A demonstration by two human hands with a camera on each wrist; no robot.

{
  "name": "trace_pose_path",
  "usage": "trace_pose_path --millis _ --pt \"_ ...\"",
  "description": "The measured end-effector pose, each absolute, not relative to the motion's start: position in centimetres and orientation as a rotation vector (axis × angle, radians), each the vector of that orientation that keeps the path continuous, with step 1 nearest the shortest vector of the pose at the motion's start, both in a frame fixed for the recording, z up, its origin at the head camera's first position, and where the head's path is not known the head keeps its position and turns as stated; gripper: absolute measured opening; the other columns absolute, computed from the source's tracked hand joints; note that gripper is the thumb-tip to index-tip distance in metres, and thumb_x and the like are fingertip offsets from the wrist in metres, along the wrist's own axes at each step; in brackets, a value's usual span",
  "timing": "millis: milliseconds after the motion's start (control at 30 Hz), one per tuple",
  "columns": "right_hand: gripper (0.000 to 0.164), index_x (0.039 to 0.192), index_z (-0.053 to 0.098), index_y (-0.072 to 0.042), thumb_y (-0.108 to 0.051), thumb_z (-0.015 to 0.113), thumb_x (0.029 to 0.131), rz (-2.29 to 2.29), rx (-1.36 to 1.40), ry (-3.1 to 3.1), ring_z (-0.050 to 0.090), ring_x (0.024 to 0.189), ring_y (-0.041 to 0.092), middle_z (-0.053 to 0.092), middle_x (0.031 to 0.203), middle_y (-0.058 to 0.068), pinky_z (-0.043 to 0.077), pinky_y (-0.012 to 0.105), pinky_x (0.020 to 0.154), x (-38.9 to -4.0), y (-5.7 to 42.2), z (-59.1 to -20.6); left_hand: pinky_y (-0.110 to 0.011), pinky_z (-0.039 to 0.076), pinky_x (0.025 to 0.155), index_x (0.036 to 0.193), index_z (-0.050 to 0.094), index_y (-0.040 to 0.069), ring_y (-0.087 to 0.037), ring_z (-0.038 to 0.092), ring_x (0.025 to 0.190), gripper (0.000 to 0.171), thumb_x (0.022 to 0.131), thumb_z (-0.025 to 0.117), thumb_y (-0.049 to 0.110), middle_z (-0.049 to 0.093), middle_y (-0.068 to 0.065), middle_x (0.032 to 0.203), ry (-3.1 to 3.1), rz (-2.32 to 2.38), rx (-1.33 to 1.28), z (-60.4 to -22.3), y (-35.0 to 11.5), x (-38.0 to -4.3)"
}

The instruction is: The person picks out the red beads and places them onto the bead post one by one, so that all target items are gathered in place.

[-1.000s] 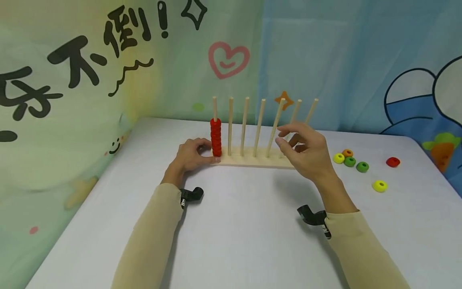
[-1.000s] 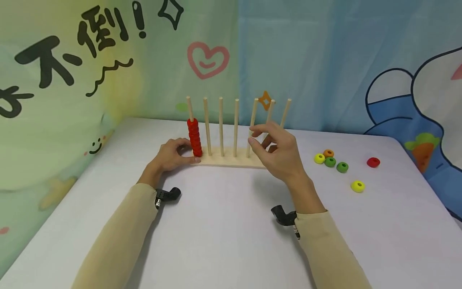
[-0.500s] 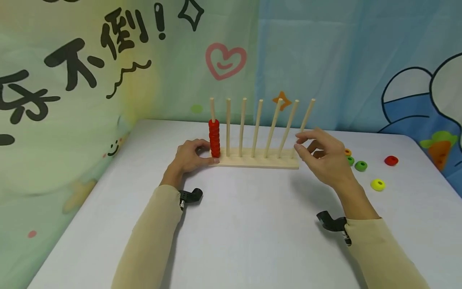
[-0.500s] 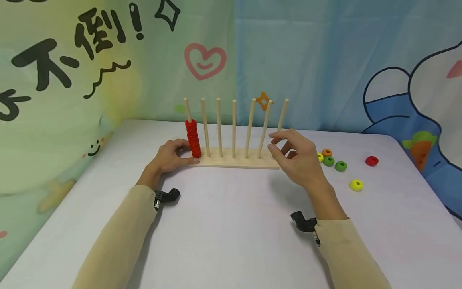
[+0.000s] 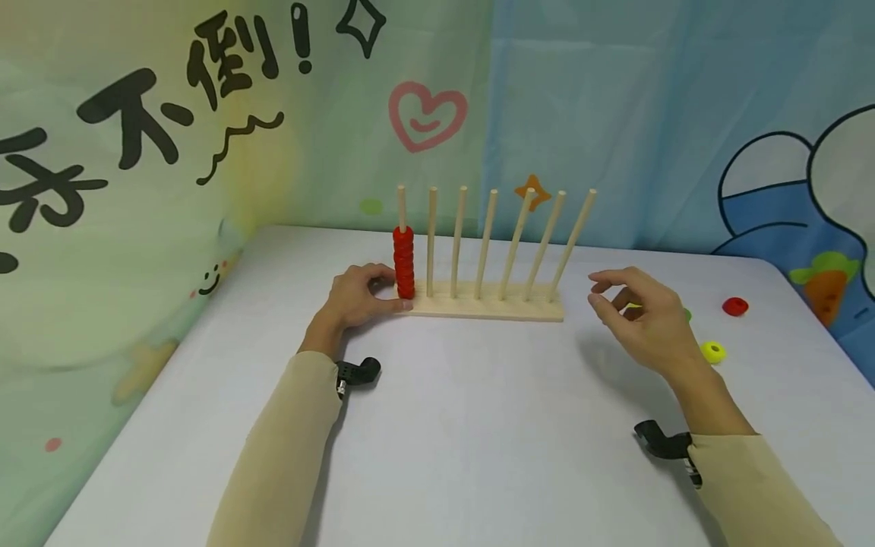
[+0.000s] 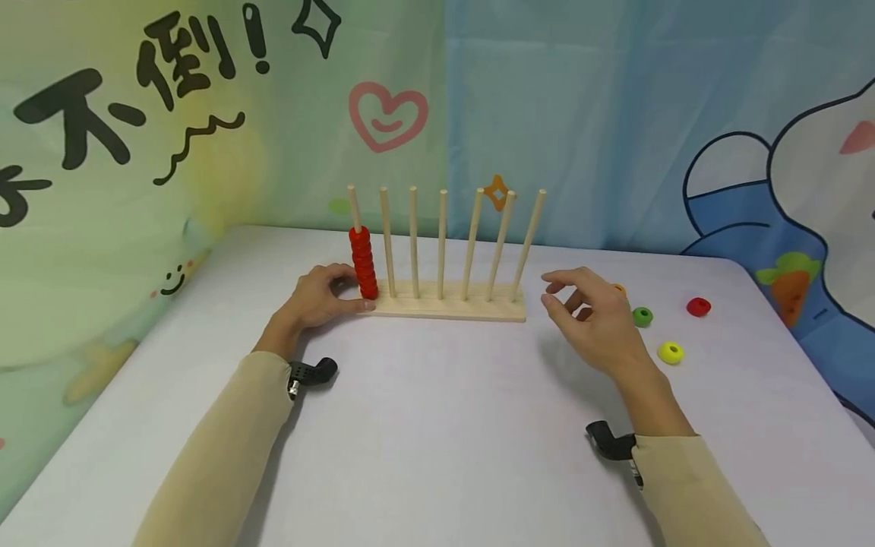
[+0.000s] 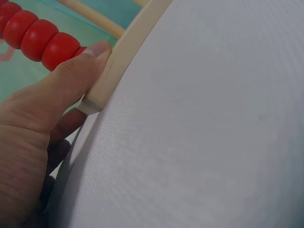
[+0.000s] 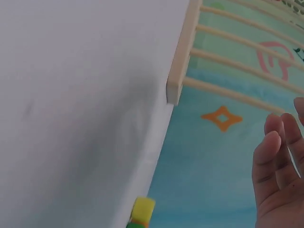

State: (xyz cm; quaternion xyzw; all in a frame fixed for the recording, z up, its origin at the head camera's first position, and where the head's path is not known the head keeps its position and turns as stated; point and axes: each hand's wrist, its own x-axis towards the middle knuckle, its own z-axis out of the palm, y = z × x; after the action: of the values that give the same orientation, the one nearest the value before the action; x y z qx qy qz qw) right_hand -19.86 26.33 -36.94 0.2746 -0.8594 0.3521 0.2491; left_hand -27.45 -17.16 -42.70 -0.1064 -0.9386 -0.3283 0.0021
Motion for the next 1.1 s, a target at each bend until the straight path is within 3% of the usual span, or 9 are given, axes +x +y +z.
trace_pose_path --millis 233,733,900,1100 --pt "0.039 0.124 0.066 -0.013 0.0 0.071 0.087 0.936 0.614 -2.431 0.056 0.07 0.002 0.064 0.108 -0.002 0.045 0.01 0.062 -19.6 28.6 -36.0 -0.045 0.04 0.101 0.12 0.067 0.024 -0.02 0.052 0.116 0.063 0.071 0.079 0.061 0.065 0.003 0.12 -2.957 -1.059 -0.346 -43.0 -17.0 -27.3" --pt "0.04 0.126 0.065 -0.013 -0.001 0.071 0.088 0.832 0.484 -2.479 0.052 0.076 -0.007 0.062 0.109 0.003 0.041 0.004 0.068 -19.1 32.6 -36.6 -0.046 0.039 0.102 0.121 0.067 0.024 -0.021 0.052 0.117 0.062 0.072 0.079 0.06 0.064 0.002 0.121 -2.945 -1.038 -0.36 -42.6 -17.1 -27.4" --pt "0.038 0.13 0.063 -0.014 -0.009 0.068 0.092 0.794 0.364 -2.547 0.048 0.081 -0.007 0.062 0.114 0.008 0.038 0.004 0.071 -18.9 34.2 -36.5 -0.045 0.039 0.102 0.121 0.067 0.026 -0.019 0.052 0.117 0.061 0.072 0.079 0.061 0.064 0.004 0.122 -2.958 -1.013 -0.351 -42.8 -17.3 -27.6" --pt "0.037 0.134 0.059 -0.018 -0.022 0.063 0.097 0.781 0.167 -2.64 0.048 0.08 -0.004 0.058 0.119 0.005 0.042 0.008 0.061 -18.5 36.4 -36.3 -0.047 0.036 0.105 0.121 0.066 0.025 -0.021 0.051 0.12 0.064 0.071 0.079 0.063 0.064 0.003 0.122 -2.951 -1.039 -0.342 -42.8 -17.2 -27.6"
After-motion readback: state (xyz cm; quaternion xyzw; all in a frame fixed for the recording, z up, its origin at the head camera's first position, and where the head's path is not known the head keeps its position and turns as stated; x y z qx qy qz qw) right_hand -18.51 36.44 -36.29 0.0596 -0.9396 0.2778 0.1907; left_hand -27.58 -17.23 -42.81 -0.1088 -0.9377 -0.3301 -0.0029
